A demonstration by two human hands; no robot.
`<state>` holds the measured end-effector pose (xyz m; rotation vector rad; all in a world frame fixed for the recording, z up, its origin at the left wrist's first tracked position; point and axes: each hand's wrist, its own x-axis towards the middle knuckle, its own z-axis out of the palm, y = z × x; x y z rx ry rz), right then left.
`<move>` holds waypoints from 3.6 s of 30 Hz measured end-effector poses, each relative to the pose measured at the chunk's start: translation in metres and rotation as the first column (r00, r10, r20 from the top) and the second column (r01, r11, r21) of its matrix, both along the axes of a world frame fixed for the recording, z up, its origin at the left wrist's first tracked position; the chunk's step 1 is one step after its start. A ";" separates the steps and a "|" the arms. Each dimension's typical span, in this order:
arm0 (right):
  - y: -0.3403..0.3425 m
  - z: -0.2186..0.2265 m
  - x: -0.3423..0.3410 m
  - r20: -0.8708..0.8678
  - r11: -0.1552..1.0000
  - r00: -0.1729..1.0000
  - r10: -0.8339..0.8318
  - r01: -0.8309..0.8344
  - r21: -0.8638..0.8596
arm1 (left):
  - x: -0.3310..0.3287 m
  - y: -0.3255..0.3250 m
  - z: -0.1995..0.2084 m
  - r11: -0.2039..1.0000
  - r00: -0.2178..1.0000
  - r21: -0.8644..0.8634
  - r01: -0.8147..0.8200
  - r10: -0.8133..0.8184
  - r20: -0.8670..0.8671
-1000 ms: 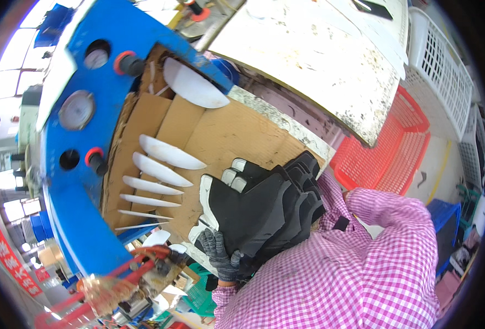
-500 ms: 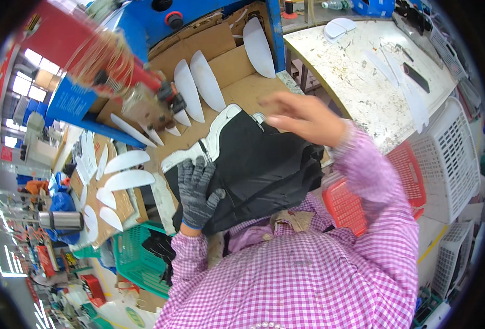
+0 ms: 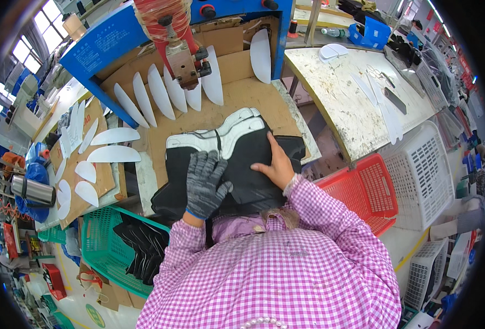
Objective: The person repeatedly picks black fabric shoe uppers and white plastic inserts, aligns the inserts into the uppers, and places the assembled units into a green basket. The person works at a bench with a press machine and stacks of components.
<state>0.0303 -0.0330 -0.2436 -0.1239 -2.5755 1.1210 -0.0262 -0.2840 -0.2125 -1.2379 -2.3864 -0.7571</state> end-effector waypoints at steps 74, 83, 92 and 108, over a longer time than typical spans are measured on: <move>0.039 0.087 -0.144 -0.041 0.392 0.969 0.245 -0.137 -0.910 | -0.060 -0.123 0.021 -0.156 0.631 0.650 -0.744 -0.484 0.606; 0.145 0.097 -0.064 0.016 0.481 0.995 -0.098 0.061 -0.875 | -0.095 -0.066 0.032 0.668 0.535 0.569 -0.480 -0.292 0.793; 0.110 0.088 -0.102 -0.105 0.433 0.994 -0.007 -0.091 -0.897 | -0.142 -0.077 0.030 0.184 0.311 0.467 -0.865 -0.534 0.786; 0.144 0.091 -0.067 -0.050 0.444 0.993 -0.109 0.003 -0.896 | -0.116 -0.058 0.033 0.625 0.437 0.410 -0.664 -0.120 0.891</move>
